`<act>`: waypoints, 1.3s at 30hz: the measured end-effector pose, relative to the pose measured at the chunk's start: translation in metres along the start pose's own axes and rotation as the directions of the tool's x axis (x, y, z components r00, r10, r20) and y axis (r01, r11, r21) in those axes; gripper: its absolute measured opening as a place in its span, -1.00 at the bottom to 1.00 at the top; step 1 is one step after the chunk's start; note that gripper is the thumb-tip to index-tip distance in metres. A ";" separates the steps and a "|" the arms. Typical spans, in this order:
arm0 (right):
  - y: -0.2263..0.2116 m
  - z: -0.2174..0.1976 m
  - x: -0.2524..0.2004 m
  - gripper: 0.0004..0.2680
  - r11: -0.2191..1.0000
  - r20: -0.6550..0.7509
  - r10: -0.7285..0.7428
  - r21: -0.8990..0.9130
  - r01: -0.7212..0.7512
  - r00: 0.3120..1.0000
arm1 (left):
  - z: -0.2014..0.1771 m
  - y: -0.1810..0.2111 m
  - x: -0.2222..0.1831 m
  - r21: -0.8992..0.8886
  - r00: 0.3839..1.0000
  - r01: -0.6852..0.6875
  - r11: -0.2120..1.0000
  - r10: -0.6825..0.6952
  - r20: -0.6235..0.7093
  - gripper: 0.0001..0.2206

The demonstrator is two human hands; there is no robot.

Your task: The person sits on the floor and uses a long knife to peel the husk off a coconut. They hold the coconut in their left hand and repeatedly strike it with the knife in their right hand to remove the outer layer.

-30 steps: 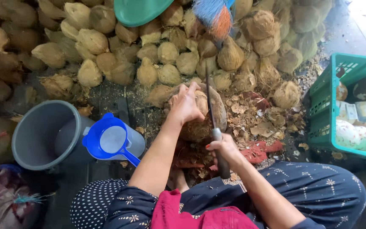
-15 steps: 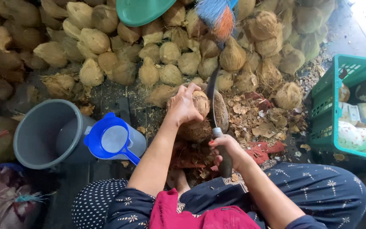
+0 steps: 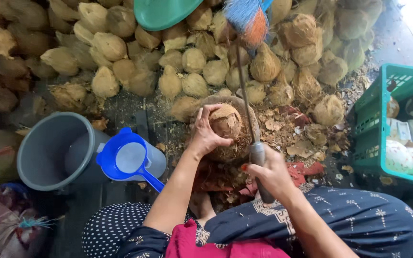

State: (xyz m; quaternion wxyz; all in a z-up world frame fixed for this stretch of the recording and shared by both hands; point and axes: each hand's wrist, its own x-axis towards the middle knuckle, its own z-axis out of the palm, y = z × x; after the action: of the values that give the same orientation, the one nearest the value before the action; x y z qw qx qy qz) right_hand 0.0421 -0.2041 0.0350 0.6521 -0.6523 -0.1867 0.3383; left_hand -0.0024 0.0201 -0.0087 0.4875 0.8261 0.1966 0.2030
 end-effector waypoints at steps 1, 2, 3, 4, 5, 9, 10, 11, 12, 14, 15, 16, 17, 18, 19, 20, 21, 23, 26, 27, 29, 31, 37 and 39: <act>-0.008 0.001 -0.004 -0.83 1.000 -0.001 0.007 0.002 -0.007 1.000 | 0.000 0.000 0.001 0.000 1.000 0.006 1.000 -0.006 0.004 -0.08; -0.016 0.001 -0.010 -0.87 0.971 -0.063 -0.186 -0.163 0.174 0.980 | 0.001 0.000 0.001 0.044 0.999 0.032 0.999 -0.034 0.030 -0.08; -0.025 0.001 -0.016 -0.80 0.883 -0.089 -0.379 -0.332 0.331 0.921 | 0.002 0.000 0.000 0.089 0.997 0.056 0.994 -0.061 0.054 -0.09; -0.006 0.000 -0.006 -0.80 0.881 -0.088 -0.382 -0.334 0.334 0.920 | 0.002 0.002 0.001 0.087 0.997 0.053 0.995 -0.058 0.052 -0.09; 0.012 0.000 0.003 -0.84 0.874 -0.069 -0.364 -0.370 0.315 0.929 | 0.003 0.005 0.001 0.097 0.998 0.028 0.995 -0.033 0.044 -0.10; 0.043 0.012 0.019 -0.91 0.968 -0.009 0.250 -0.006 -0.250 0.968 | 0.003 0.010 -0.003 0.205 0.998 -0.056 0.977 0.054 0.013 -0.16; 0.031 0.015 0.014 -0.91 0.967 -0.007 0.254 -0.005 -0.254 0.967 | 0.002 0.009 -0.005 0.206 0.999 -0.052 0.977 0.050 0.014 -0.16; 0.020 0.017 0.009 -0.90 0.973 0.011 0.221 0.065 -0.221 0.975 | 0.002 0.009 -0.007 0.191 1.000 -0.019 0.981 0.015 0.023 -0.17; 0.005 0.017 0.008 -0.89 0.974 0.021 0.179 0.135 -0.180 0.984 | 0.003 0.010 -0.003 0.176 0.999 0.005 0.984 -0.011 0.033 -0.17; -0.016 0.009 0.003 -0.89 1.000 0.019 -0.025 0.007 0.025 1.000 | 0.003 0.011 -0.003 0.176 1.000 -0.006 0.984 0.001 0.027 -0.18; -0.026 0.006 -0.001 -0.89 0.967 0.047 -0.221 -0.121 0.225 0.974 | 0.004 0.011 -0.008 0.174 1.000 -0.011 0.985 0.008 0.019 -0.19; -0.014 0.009 -0.003 -0.89 0.967 0.045 -0.222 -0.121 0.226 0.974 | 0.005 0.011 -0.007 0.173 1.000 -0.013 0.985 0.010 0.020 -0.19; -0.003 0.013 -0.005 -0.89 0.944 -0.041 -0.299 -0.160 0.289 0.953 | 0.006 0.011 -0.007 0.168 1.000 -0.015 0.986 0.012 0.015 -0.19; 0.007 0.018 -0.006 -0.89 0.913 -0.118 -0.381 -0.203 0.353 0.917 | 0.005 0.011 -0.007 0.163 1.000 -0.018 0.986 0.018 0.002 -0.19; 0.036 0.015 0.007 -0.89 0.911 -0.113 -0.387 -0.203 0.360 0.915 | 0.004 0.014 -0.007 0.164 1.000 -0.021 0.986 0.022 -0.004 -0.19; 0.065 0.012 0.018 -0.89 0.997 -0.095 -0.079 -0.013 0.078 0.992 | 0.004 0.017 -0.009 0.199 0.999 -0.039 0.979 0.040 -0.003 -0.20; 0.093 0.009 0.030 -0.89 0.961 -0.017 0.229 0.162 -0.223 0.973 | 0.004 0.020 -0.010 0.233 0.998 -0.056 0.971 0.058 -0.002 -0.20; 0.065 0.011 0.027 -0.88 0.963 -0.028 0.235 0.144 -0.229 0.972 | 0.006 0.019 -0.005 0.211 0.999 -0.048 0.976 0.050 -0.006 -0.19; 0.039 0.019 0.008 -0.87 0.961 -0.018 0.235 0.151 -0.230 0.972 | 0.005 0.011 -0.015 0.186 1.000 -0.023 0.982 0.024 -0.005 -0.18; 0.031 0.018 0.006 -0.86 0.963 0.000 0.217 0.161 -0.214 0.976 | 0.007 0.009 -0.012 0.174 1.000 -0.014 0.985 0.017 -0.012 -0.19; 0.003 0.018 -0.001 -0.86 1.000 -0.030 0.000 0.005 0.000 1.000 | 0.008 0.004 -0.011 0.155 0.998 -0.043 0.987 0.049 -0.037 -0.19; 0.000 0.018 -0.006 -0.86 0.966 -0.022 -0.208 -0.159 0.202 0.978 | 0.012 0.001 -0.017 0.130 0.996 -0.062 0.989 0.071 -0.062 -0.19; 0.072 0.009 0.035 -0.92 0.921 -0.054 0.386 0.073 -0.382 0.921 | 0.008 0.004 -0.012 0.130 0.996 -0.009 0.991 0.020 -0.081 -0.16; 0.067 0.016 0.031 -0.84 0.883 -0.087 0.457 0.167 -0.439 0.885 | 0.013 0.005 -0.021 0.150 0.993 0.021 0.989 -0.004 -0.114 -0.23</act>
State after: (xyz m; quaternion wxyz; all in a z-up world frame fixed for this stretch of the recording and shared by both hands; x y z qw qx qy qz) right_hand 0.0394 -0.1771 -0.0353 0.6112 -0.6491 0.0347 0.4516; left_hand -0.0124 -0.0024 -0.0135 0.4131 0.8464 0.2441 0.2312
